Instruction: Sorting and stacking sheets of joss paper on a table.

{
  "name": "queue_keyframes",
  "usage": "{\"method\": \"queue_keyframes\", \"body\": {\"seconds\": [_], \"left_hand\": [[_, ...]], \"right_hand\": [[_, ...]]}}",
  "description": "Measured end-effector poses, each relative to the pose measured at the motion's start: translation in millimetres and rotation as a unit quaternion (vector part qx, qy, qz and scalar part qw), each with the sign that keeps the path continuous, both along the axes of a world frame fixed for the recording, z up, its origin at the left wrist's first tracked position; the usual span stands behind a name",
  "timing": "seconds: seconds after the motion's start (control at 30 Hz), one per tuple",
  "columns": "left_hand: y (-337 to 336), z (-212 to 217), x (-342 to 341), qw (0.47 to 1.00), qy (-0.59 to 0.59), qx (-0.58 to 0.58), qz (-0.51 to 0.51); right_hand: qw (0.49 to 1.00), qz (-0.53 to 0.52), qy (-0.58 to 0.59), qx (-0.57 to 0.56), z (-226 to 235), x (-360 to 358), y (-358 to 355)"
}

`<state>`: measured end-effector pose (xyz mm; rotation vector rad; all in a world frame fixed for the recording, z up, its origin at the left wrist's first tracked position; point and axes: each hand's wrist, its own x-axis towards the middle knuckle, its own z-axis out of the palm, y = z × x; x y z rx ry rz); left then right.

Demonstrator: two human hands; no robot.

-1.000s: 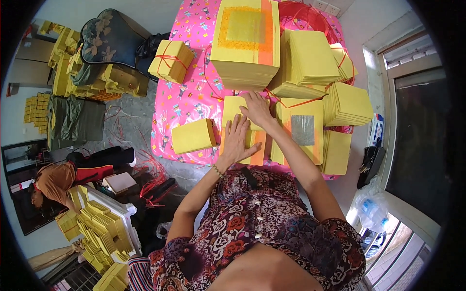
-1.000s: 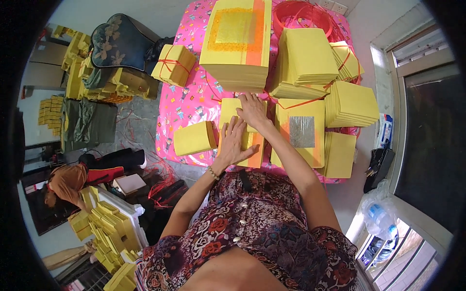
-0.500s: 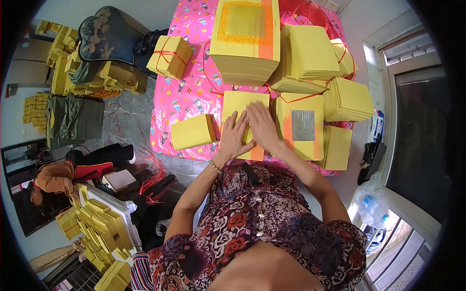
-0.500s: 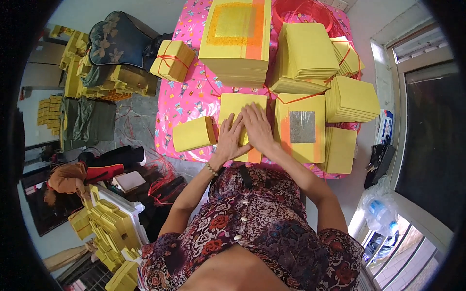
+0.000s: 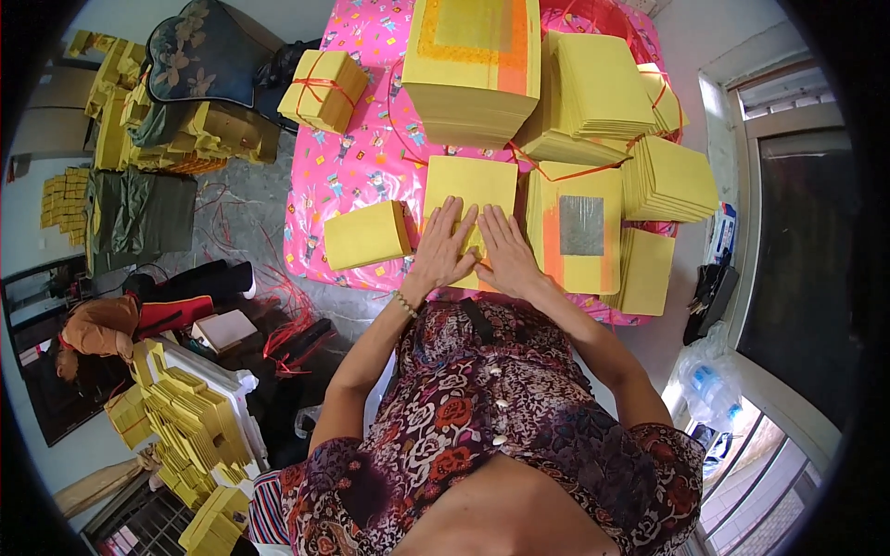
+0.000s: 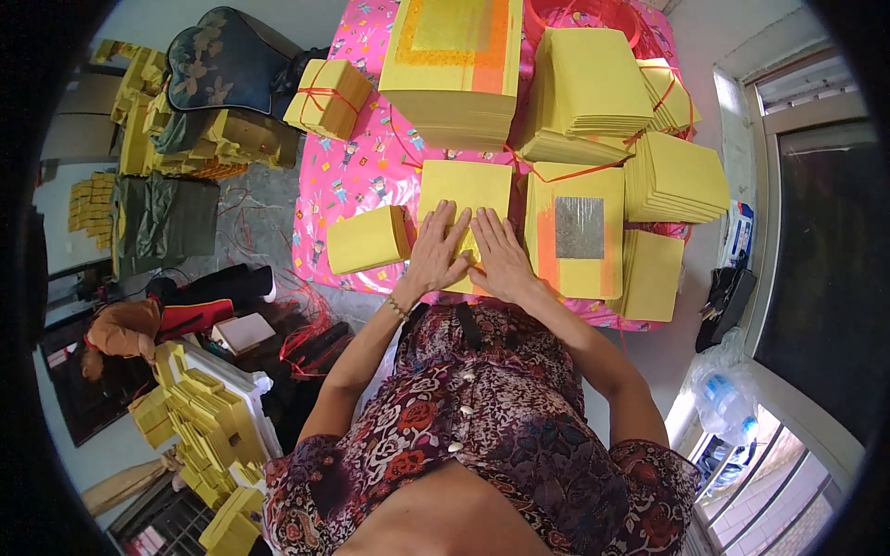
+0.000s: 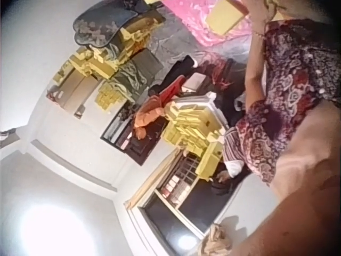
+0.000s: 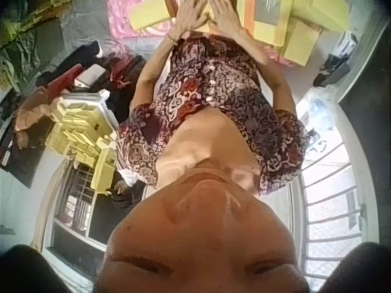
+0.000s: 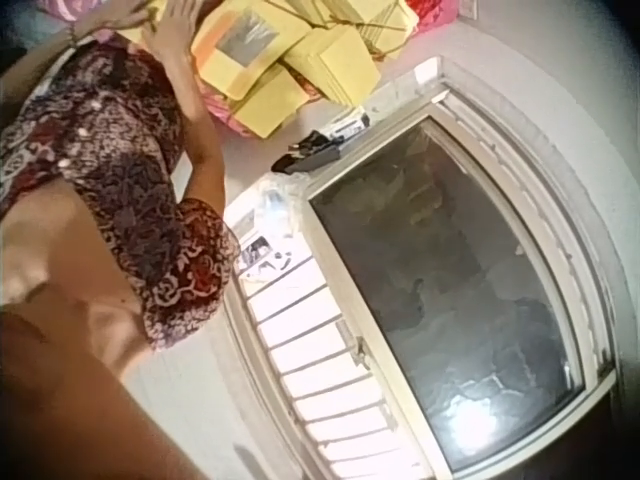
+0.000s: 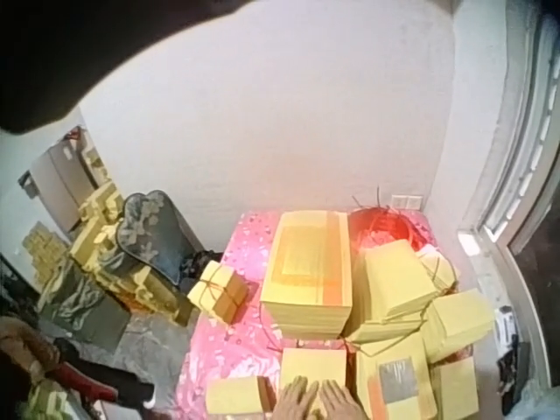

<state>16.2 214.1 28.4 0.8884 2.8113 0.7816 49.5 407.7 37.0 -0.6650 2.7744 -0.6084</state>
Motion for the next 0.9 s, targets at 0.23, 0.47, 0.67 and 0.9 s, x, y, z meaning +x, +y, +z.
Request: {"method": "queue_keyframes", "body": {"seconds": [0.23,0.47,0.67,0.9], "left_hand": [[-21.8,6.6,13.0,0.997,0.025,-0.056,0.045],[-25.4,2.6,10.9,0.996,0.019,-0.08,0.036],[-27.8,-4.2,8.9,0.997,0.007,-0.07,0.017],[-35.1,-14.3,10.0,0.996,-0.048,0.066,0.028]], "right_hand": [[1.0,0.007,-0.007,-0.002,-1.6,1.3,0.0],[0.999,-0.013,0.039,-0.013,9.0,-0.1,-15.1],[1.0,0.023,0.013,-0.014,-2.9,-3.8,-15.5],[0.999,0.039,-0.024,-0.022,-2.0,-4.2,-13.7]]}}
